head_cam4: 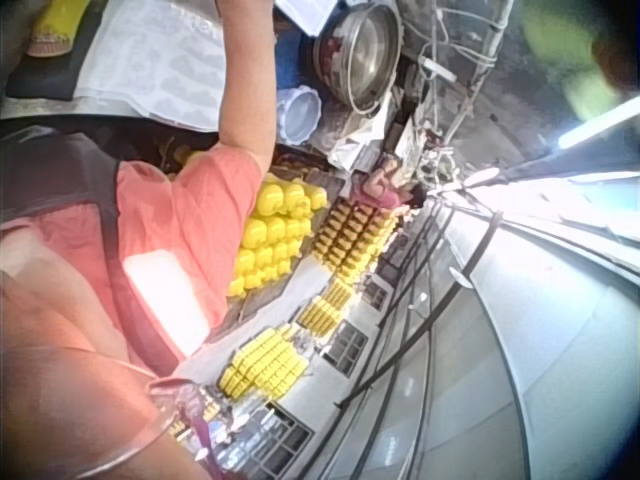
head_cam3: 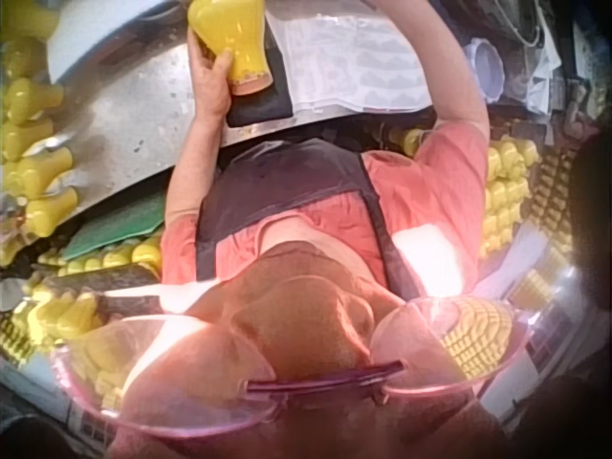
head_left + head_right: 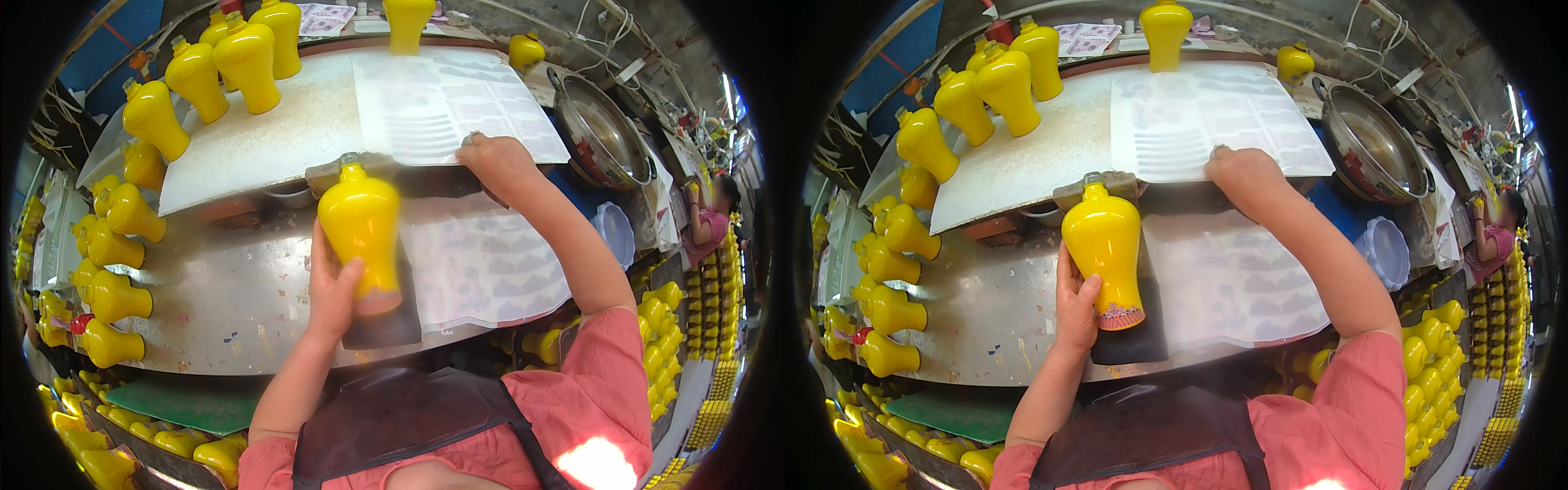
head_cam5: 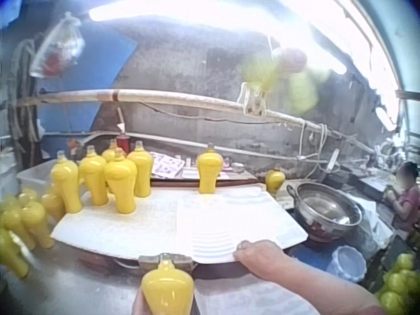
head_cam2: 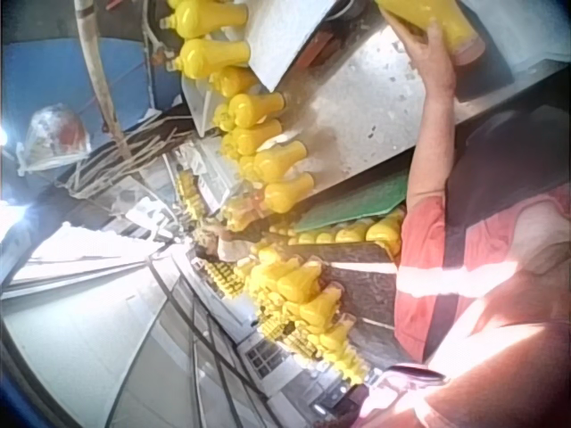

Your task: The person applies printed labels to yellow plastic bottles on a metal workbench. They peel each label from a sheet, align it on the bottle, smooth it down, and then place the labeled bottle aside. The process is repeated for multiple bottles.

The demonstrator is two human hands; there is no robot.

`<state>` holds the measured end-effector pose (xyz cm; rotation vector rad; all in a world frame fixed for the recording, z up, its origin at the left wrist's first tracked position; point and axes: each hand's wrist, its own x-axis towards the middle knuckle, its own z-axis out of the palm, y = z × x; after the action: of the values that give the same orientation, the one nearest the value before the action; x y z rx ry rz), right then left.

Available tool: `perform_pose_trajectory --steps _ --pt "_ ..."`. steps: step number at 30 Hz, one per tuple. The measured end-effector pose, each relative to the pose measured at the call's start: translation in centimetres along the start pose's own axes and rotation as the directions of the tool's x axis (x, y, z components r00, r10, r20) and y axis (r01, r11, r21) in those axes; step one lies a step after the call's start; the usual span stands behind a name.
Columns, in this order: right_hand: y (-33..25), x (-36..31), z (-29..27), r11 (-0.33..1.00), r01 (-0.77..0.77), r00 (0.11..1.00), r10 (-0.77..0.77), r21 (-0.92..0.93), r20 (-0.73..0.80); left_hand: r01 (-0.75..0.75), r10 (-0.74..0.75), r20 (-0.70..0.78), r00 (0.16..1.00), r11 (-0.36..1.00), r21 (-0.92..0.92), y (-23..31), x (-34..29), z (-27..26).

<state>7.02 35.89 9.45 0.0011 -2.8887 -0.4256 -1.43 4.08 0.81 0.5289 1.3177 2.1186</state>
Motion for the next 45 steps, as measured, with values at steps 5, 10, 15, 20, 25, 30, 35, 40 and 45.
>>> perform_pose_trajectory --steps 5,10,15,20,25,30,35,40,45 --pt "-0.9 0.1 0.4 0.994 0.051 0.998 -0.054 -0.097 -0.031 -0.007 0.007 0.004 1.000 1.000 0.005 0.0 0.0 0.0" --pt "-0.4 1.2 0.2 0.981 -0.099 0.990 0.081 -0.167 -0.116 -0.016 0.016 0.003 1.000 1.000 0.010 -0.1 0.1 -0.1" --pt "1.2 2.2 1.0 0.909 -0.416 0.864 0.404 0.026 -0.301 -0.011 0.011 0.003 1.000 1.000 0.010 -0.3 0.1 -0.1" --pt "3.6 -0.1 2.1 0.573 -0.716 0.504 0.819 0.399 -0.273 -0.024 0.024 0.009 1.000 1.000 0.019 -0.3 0.1 -0.2" --pt "3.3 -3.5 2.8 0.278 -0.839 0.312 0.950 0.467 -0.006 -0.030 0.029 0.019 0.999 0.999 0.015 -0.2 0.1 -0.1" --pt "2.5 -3.7 1.3 0.418 -0.876 0.405 0.909 0.241 -0.103 -0.023 0.023 -0.005 1.000 1.000 0.007 -0.4 0.0 0.0" --pt "2.6 -0.7 0.4 0.684 -0.690 0.634 0.729 0.237 -0.260 -0.027 0.028 -0.020 0.999 0.999 0.045 -0.5 0.0 0.0" --pt "5.0 2.0 -0.1 0.666 -0.745 0.641 0.702 0.031 0.309 -0.042 0.043 -0.015 0.999 0.995 0.090 -0.4 0.1 0.0" --pt "10.9 1.9 -2.1 0.654 -0.756 0.653 0.752 0.023 0.086 -0.019 0.021 -0.036 0.999 0.998 0.053 -0.3 0.0 0.1"
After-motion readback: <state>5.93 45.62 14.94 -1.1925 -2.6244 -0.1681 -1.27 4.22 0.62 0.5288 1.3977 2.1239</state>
